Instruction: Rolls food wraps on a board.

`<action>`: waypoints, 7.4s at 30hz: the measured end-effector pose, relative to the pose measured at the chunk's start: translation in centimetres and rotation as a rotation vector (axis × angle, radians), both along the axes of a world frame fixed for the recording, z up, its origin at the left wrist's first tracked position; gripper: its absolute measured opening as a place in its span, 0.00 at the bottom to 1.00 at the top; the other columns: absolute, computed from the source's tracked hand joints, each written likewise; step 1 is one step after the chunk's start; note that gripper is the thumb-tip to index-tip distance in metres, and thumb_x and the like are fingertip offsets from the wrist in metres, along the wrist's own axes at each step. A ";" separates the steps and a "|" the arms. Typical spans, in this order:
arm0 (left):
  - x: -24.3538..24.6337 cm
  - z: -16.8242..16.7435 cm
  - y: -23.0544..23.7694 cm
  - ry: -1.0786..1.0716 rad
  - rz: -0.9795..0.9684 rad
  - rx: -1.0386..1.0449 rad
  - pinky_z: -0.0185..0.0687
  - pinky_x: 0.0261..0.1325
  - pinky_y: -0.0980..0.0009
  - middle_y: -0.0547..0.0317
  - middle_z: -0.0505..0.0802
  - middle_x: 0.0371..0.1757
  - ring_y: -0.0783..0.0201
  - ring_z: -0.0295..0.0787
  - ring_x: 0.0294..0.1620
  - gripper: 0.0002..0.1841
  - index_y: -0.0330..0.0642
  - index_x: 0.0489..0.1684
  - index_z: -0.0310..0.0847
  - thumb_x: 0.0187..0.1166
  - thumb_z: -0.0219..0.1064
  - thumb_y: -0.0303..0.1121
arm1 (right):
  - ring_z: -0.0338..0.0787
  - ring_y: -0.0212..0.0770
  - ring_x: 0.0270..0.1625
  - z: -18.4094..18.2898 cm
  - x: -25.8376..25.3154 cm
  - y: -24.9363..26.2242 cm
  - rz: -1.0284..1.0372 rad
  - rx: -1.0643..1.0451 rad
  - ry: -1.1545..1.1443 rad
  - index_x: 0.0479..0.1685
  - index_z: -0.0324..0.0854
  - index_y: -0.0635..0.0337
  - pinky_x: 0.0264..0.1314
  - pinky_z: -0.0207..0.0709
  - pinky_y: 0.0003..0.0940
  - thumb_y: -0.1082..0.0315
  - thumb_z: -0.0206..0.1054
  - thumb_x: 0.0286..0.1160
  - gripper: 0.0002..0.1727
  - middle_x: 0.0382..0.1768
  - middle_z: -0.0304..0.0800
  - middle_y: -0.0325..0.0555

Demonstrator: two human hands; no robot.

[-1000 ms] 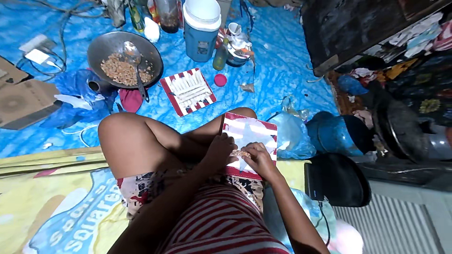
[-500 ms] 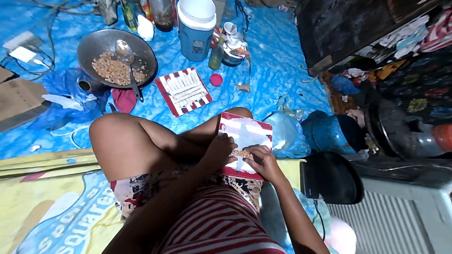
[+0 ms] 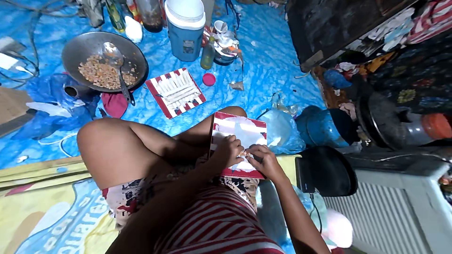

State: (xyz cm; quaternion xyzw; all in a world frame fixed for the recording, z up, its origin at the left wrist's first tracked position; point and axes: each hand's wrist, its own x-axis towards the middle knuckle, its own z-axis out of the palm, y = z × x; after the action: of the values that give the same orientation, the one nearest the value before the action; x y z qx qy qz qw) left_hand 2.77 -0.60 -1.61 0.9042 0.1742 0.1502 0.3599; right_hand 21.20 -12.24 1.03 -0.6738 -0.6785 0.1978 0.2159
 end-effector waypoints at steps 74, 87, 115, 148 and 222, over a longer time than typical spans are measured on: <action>-0.8 0.9 -0.7 0.151 0.076 -0.015 0.73 0.71 0.43 0.41 0.93 0.59 0.39 0.84 0.69 0.20 0.38 0.57 0.91 0.80 0.70 0.45 | 0.89 0.58 0.65 0.7 -1.2 0.9 0.015 -0.132 0.007 0.54 0.91 0.69 0.74 0.78 0.48 0.71 0.68 0.75 0.14 0.56 0.92 0.62; -2.3 2.4 0.1 0.286 0.090 -0.108 0.66 0.79 0.42 0.43 0.89 0.69 0.40 0.78 0.75 0.26 0.40 0.70 0.85 0.76 0.74 0.45 | 0.92 0.55 0.61 1.0 -1.4 0.8 0.002 -0.069 0.007 0.50 0.90 0.68 0.71 0.80 0.48 0.70 0.65 0.77 0.13 0.53 0.94 0.58; -4.3 2.1 1.4 0.237 0.116 -0.116 0.72 0.71 0.42 0.41 0.92 0.59 0.39 0.83 0.66 0.18 0.38 0.61 0.90 0.79 0.71 0.39 | 0.90 0.60 0.62 1.2 -1.6 2.2 0.099 -0.191 -0.183 0.51 0.90 0.70 0.72 0.79 0.49 0.73 0.63 0.80 0.12 0.51 0.93 0.62; 1.8 2.3 -1.7 0.290 0.135 0.005 0.75 0.69 0.45 0.34 0.91 0.55 0.37 0.84 0.66 0.15 0.26 0.53 0.88 0.86 0.61 0.31 | 0.87 0.67 0.64 0.1 -1.2 2.0 0.167 -0.190 -0.242 0.52 0.84 0.78 0.72 0.77 0.53 0.69 0.58 0.84 0.17 0.53 0.88 0.70; -7.4 4.1 5.1 -0.409 0.587 -0.231 0.80 0.62 0.56 0.55 0.96 0.44 0.55 0.88 0.54 0.06 0.41 0.44 0.95 0.77 0.73 0.30 | 0.92 0.68 0.58 0.7 -2.4 0.9 0.056 -0.035 -0.200 0.45 0.90 0.73 0.65 0.83 0.61 0.79 0.66 0.75 0.08 0.49 0.93 0.68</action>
State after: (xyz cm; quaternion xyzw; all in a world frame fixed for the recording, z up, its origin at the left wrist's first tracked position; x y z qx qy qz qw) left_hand -4.66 4.52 2.45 0.7207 0.3662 0.4037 0.4285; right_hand 18.75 -11.37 1.73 -0.6747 -0.7116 0.1473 0.1295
